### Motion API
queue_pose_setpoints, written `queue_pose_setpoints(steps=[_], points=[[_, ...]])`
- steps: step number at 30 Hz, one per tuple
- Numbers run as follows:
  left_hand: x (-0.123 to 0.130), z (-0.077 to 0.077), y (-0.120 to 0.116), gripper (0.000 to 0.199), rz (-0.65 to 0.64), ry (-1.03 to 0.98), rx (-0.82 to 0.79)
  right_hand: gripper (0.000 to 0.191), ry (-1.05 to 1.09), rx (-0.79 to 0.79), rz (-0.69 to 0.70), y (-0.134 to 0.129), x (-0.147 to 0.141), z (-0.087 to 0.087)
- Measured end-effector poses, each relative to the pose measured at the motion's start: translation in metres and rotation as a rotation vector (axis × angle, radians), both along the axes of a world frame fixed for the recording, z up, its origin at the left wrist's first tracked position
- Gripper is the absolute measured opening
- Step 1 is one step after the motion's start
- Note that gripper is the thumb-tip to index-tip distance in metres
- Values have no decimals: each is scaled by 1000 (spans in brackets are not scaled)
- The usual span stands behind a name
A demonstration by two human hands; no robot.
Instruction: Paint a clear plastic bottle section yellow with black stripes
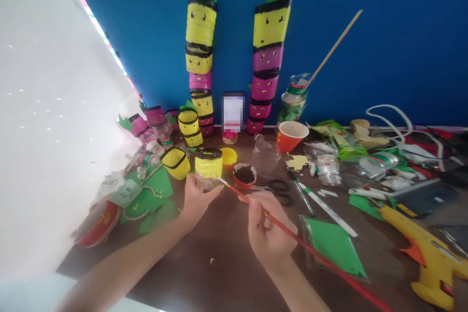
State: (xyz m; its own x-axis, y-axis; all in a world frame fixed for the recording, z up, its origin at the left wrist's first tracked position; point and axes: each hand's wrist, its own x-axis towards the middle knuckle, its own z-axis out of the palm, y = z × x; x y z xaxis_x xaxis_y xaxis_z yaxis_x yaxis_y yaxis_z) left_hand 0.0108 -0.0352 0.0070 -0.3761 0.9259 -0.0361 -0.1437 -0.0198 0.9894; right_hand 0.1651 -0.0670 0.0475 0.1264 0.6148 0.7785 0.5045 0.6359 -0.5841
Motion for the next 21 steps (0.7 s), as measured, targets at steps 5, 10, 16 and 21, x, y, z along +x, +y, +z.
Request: queue_pose_setpoints(steps=[5, 10, 16, 21], points=[[0, 2, -1, 51, 5, 46, -13, 16, 0, 3, 110, -2, -5, 4], [0, 1, -1, 53, 17, 35, 0, 13, -31, -13, 28, -1, -6, 2], [1, 6, -3, 52, 12, 27, -19, 15, -14, 16, 103, -1, 0, 3], [1, 2, -2, 52, 18, 32, -1, 13, -61, 25, 124, 1, -1, 1]])
